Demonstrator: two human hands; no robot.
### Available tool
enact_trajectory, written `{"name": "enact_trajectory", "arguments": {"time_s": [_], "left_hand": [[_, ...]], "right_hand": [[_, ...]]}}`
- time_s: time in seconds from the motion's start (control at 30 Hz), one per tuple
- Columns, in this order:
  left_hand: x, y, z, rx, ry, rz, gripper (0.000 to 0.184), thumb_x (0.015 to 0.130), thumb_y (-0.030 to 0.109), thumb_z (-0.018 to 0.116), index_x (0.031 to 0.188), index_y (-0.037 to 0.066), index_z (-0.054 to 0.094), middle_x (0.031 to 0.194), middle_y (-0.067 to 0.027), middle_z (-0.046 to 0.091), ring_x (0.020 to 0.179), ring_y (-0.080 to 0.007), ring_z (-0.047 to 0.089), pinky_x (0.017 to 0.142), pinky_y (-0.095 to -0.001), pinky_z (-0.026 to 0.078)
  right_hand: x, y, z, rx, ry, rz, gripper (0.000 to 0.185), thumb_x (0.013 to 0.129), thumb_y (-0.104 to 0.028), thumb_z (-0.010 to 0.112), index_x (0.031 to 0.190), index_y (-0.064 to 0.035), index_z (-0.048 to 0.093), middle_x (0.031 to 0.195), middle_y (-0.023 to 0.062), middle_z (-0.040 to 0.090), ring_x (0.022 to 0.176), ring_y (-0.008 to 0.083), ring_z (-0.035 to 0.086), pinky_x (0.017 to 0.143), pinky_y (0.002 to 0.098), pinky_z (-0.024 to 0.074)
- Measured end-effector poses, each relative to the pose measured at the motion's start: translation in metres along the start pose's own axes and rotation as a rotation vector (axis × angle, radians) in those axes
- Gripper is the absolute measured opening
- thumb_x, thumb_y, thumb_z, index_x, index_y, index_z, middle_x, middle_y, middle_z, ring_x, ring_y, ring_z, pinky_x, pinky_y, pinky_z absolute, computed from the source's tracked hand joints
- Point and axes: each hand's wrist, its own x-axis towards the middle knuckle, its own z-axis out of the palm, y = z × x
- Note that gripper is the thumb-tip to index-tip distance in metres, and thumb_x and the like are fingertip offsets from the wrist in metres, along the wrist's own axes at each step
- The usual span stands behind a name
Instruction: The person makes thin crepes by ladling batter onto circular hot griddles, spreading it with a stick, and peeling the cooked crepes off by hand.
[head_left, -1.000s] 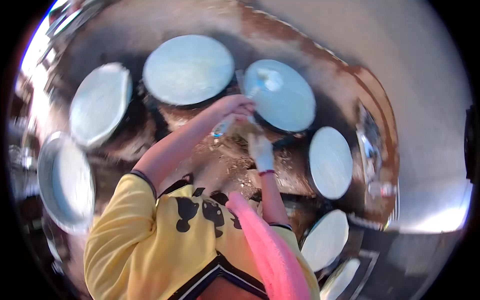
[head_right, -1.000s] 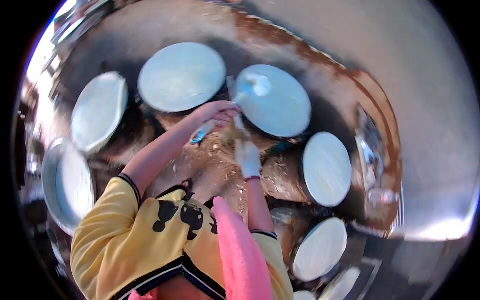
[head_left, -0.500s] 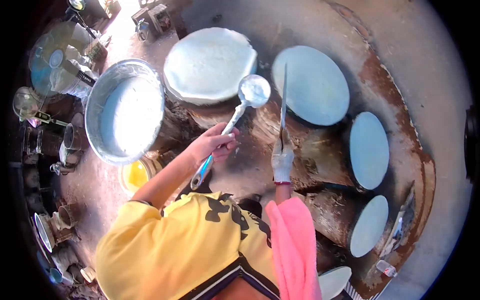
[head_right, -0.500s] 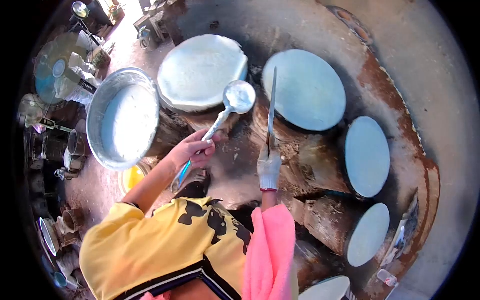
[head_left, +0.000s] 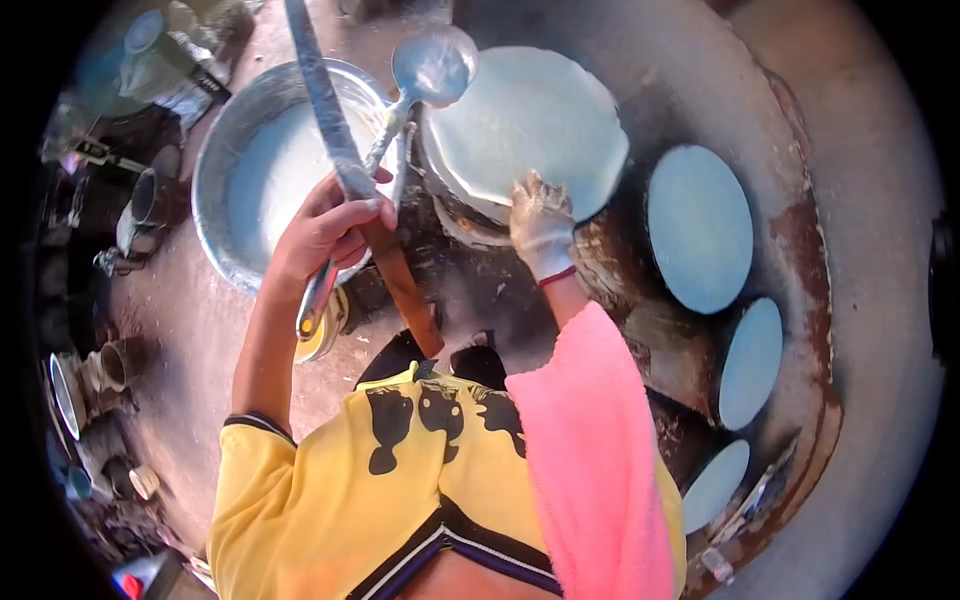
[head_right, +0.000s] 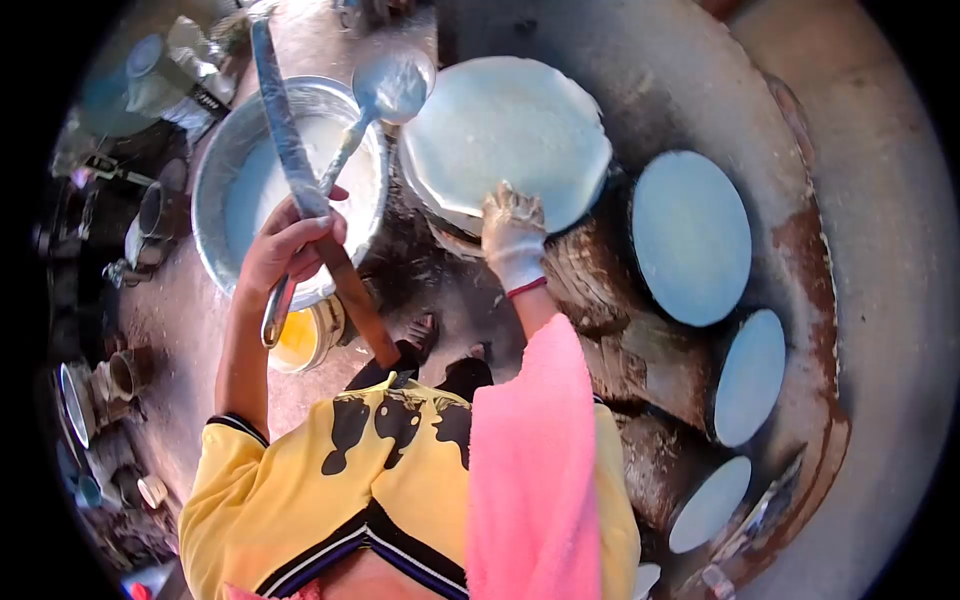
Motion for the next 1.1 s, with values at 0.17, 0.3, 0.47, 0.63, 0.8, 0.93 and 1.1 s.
{"name": "enact_trajectory", "arguments": {"time_s": [0.17,0.3,0.47,0.63,0.8,0.93,1.1], "left_hand": [[-0.032,-0.006,-0.047,-0.304,0.03,0.209,0.037,0.088,0.008,0.045,0.123,-0.004,0.038,0.082,-0.0106,0.056,0.034,-0.0027,0.029,0.029,-0.0165,0.027],[-0.014,-0.049,-0.07,-0.209,0.271,0.09,0.034,0.089,0.009,0.046,0.12,-0.003,0.039,0.085,-0.0135,0.06,0.035,-0.0036,0.03,0.032,-0.0192,0.029],[0.05,-0.082,-0.067,-0.145,-0.125,-0.189,0.02,0.086,0.007,0.049,0.103,-0.004,0.053,0.063,-0.0049,0.055,0.035,-0.0051,0.033,0.033,-0.02,0.028],[0.07,-0.072,-0.003,-0.004,-0.271,-0.327,0.03,0.093,0.008,0.043,0.122,-0.003,0.043,0.077,-0.004,0.054,0.037,-0.0015,0.027,0.031,-0.015,0.023],[0.071,-0.064,0.121,0.306,-0.859,-0.293,0.039,0.09,0.004,0.044,0.128,-0.001,0.036,0.087,-0.0105,0.057,0.036,-0.0032,0.031,0.031,-0.0163,0.028],[0.036,-0.137,0.227,0.049,-1.077,-0.567,0.039,0.09,0.005,0.044,0.128,-0.002,0.036,0.087,-0.0105,0.057,0.035,-0.0033,0.031,0.031,-0.0168,0.028],[-0.034,-0.262,0.279,-0.038,-1.17,-0.715,0.038,0.094,0.01,0.041,0.127,-0.007,0.035,0.093,-0.0127,0.055,0.035,-0.0025,0.031,0.029,-0.0166,0.029]], "right_hand": [[0.041,0.009,-0.064,0.357,0.055,0.183,0.012,0.083,-0.018,0.057,0.089,-0.0085,0.063,0.085,0.0107,0.064,0.079,0.0256,0.062,0.078,0.0399,0.0494],[0.055,0.059,-0.051,0.594,0.49,0.455,0.018,0.082,-0.017,0.062,0.092,-0.0017,0.061,0.084,0.0092,0.065,0.073,0.0179,0.061,0.069,0.0289,0.05],[-0.025,0.096,-0.138,1.459,1.073,0.832,0.022,0.088,-0.014,0.058,0.107,-0.0013,0.053,0.096,0.0076,0.06,0.084,0.0158,0.058,0.077,0.0292,0.0505],[-0.142,0.115,-0.145,1.167,1.305,1.134,0.022,0.08,-0.007,0.064,0.098,-0.0045,0.051,0.083,0.005,0.055,0.076,0.0162,0.054,0.067,0.0272,0.0467],[-0.385,0.107,-0.214,1.664,1.858,0.834,0.017,0.083,-0.003,0.047,0.097,0.0065,0.05,0.094,0.0164,0.056,0.088,0.0244,0.056,0.08,0.0359,0.0505],[-0.581,0.019,-0.333,1.075,2.441,0.749,0.027,0.086,-0.027,0.049,0.091,-0.0003,0.052,0.09,0.0152,0.056,0.087,0.0299,0.057,0.083,0.0393,0.0484],[-0.749,-0.069,-0.46,-1.337,0.779,1.513,0.029,0.08,-0.029,0.061,0.093,-0.0034,0.056,0.086,0.0141,0.059,0.078,0.03,0.06,0.069,0.0394,0.0486]]}}
